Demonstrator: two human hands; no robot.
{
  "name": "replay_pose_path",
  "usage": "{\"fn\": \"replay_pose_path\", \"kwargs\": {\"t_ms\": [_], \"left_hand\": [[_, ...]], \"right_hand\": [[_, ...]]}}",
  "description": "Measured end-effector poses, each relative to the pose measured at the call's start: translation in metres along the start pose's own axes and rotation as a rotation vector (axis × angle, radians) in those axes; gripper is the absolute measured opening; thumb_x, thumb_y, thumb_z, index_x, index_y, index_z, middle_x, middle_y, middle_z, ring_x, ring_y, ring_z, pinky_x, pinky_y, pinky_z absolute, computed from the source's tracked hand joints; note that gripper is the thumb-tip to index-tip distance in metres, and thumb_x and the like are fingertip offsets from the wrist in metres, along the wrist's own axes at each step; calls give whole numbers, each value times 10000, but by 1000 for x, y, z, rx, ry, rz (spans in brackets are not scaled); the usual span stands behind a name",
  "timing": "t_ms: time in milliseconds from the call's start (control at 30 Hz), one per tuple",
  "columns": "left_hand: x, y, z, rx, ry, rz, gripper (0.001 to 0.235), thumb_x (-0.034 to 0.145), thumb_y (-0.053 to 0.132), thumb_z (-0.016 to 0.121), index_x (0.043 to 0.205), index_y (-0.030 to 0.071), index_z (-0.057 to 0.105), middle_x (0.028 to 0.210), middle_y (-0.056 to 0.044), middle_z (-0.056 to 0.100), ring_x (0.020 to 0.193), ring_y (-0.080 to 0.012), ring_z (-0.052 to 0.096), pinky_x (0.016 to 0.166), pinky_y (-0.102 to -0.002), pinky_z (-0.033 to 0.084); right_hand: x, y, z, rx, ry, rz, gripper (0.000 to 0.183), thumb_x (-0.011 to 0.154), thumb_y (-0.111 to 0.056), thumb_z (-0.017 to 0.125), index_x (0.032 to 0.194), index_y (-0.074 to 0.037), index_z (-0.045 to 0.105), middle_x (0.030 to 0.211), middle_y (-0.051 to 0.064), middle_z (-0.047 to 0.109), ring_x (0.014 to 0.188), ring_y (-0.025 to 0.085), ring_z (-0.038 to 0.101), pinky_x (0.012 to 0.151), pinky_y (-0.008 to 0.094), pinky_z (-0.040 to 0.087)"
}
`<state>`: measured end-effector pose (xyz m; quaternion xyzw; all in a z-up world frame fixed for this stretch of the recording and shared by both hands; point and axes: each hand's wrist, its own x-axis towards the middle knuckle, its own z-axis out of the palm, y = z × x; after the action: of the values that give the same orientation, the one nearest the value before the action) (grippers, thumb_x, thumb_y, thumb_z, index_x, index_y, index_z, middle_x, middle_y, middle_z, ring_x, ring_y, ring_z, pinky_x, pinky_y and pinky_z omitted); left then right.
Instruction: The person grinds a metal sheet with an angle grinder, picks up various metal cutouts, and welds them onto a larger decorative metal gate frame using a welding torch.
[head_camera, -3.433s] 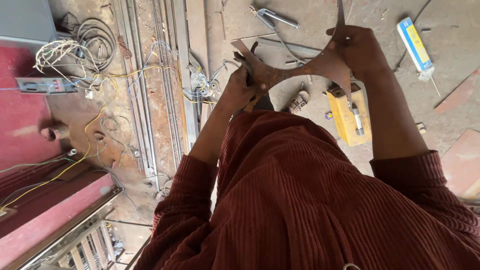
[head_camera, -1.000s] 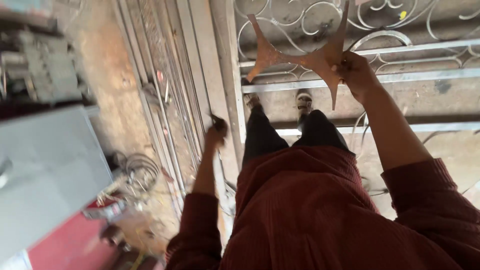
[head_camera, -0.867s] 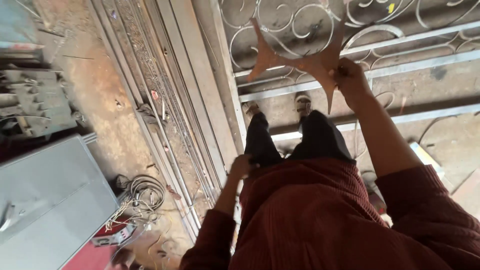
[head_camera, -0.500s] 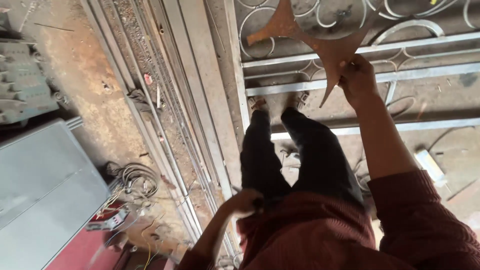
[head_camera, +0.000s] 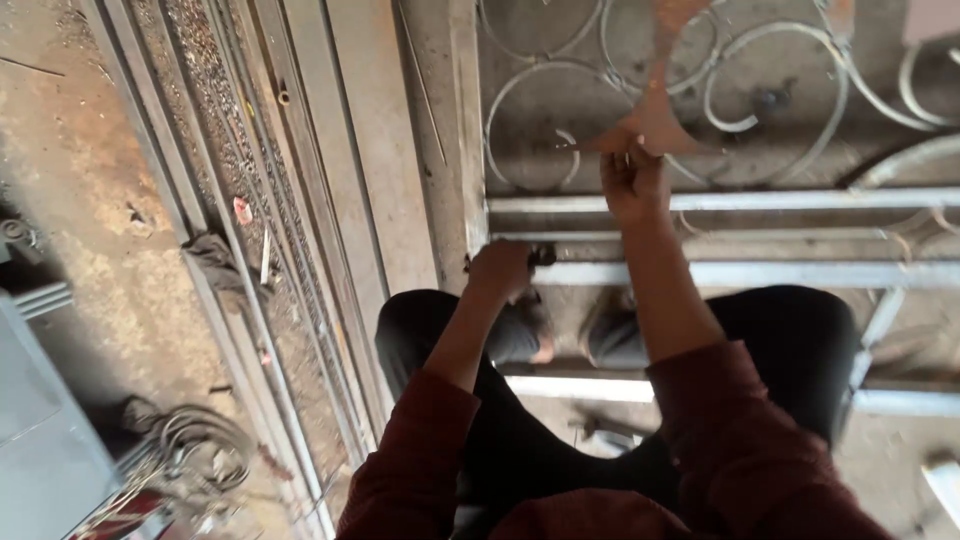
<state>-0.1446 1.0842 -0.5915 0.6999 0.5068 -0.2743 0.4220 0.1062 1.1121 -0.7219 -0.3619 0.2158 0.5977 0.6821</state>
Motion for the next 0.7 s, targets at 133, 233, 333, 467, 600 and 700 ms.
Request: {"fn": "replay_pose_path", "kwargs": {"t_ms": [133, 233, 333, 467, 600, 700], "left_hand": [[68, -18, 52, 106, -138, 68, 317, 874, 235, 710, 1135, 56, 724, 1134, -216, 723, 1074, -388, 686, 923, -491, 547], [131, -8, 71, 166, -147, 168, 344, 869, 248, 722, 1148, 46, 722, 1156, -219, 717, 1088, -390, 682, 925, -489, 543], [175, -4, 65, 209, -129, 232, 372, 864, 260, 735, 1161, 35, 720, 1178, -221, 712, 1101, -392, 677, 927, -486, 539], [190, -15, 36, 217, -121, 250, 411, 858, 276, 752, 1178, 21, 717, 1207, -225, 704, 1118, -395, 670, 930, -482, 533], [178, -24, 11, 111, 100, 228, 451, 849, 299, 773, 1191, 12, 702, 1236, -225, 682, 1142, -407, 646, 937, -487, 519], [176, -43, 31, -376, 508, 355, 529, 828, 290, 816, 1244, 0, 664, 1216, -262, 671, 1148, -435, 633, 972, -479, 500]], "right_hand": [[77, 97, 2, 60, -799, 192, 178, 940, -167, 770, 1026, -141, 616, 887, -17, 625, 802, 113, 621, 721, 243, 522], [46, 156, 26, -507, -499, 343, 231, 905, -142, 739, 1114, -129, 642, 1051, 32, 688, 947, 167, 669, 846, 328, 546], [20, 121, 31, -1038, -499, 366, 387, 911, -158, 710, 1294, -130, 665, 1195, 84, 718, 1057, 211, 684, 941, 382, 544], [19, 1, 38, -1089, -405, 125, 460, 925, -133, 719, 1345, 6, 594, 1225, 112, 681, 1166, 276, 694, 1063, 424, 558], [-12, -106, 60, -792, -763, -14, 526, 941, -111, 746, 1418, 18, 565, 1293, 108, 661, 1202, 312, 682, 1072, 451, 558], [0, -139, 77, -631, -422, -243, 223, 1035, -43, 670, 1234, 27, 597, 1108, 116, 660, 1049, 242, 686, 994, 395, 582]]}}
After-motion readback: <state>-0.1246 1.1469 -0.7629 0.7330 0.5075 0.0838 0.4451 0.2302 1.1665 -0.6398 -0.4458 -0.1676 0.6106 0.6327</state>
